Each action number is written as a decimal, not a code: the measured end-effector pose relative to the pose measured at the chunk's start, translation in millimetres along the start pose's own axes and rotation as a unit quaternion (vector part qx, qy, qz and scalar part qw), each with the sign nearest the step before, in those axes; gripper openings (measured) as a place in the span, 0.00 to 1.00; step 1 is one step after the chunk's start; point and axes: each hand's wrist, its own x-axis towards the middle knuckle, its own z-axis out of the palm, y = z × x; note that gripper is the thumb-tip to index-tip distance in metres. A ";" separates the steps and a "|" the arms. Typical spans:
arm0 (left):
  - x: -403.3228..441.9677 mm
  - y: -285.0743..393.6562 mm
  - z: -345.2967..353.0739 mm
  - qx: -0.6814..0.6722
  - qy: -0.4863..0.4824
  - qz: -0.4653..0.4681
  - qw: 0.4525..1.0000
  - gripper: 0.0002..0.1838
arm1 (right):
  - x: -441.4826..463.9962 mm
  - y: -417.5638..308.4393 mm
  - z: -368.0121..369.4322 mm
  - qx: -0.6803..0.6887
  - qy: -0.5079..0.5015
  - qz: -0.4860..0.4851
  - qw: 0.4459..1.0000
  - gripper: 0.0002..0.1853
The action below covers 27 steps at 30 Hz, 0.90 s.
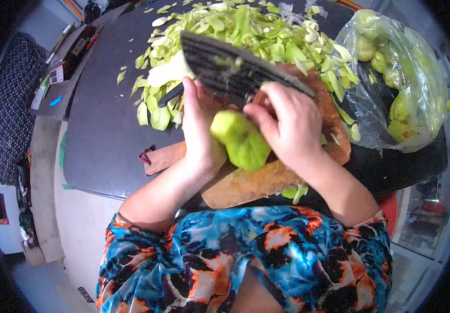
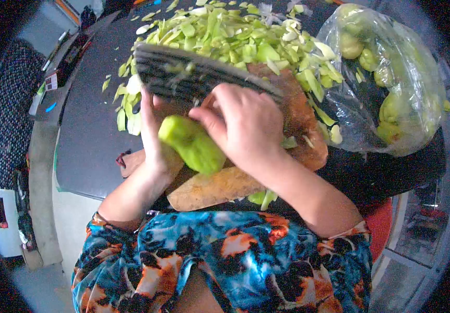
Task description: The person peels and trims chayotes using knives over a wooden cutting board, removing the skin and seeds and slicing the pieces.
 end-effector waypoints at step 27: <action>3.7 24.5 -7.4 0.065 -0.234 -0.177 0.954 0.37 | 4.2 57.1 -41.0 0.246 0.085 0.183 0.948 0.17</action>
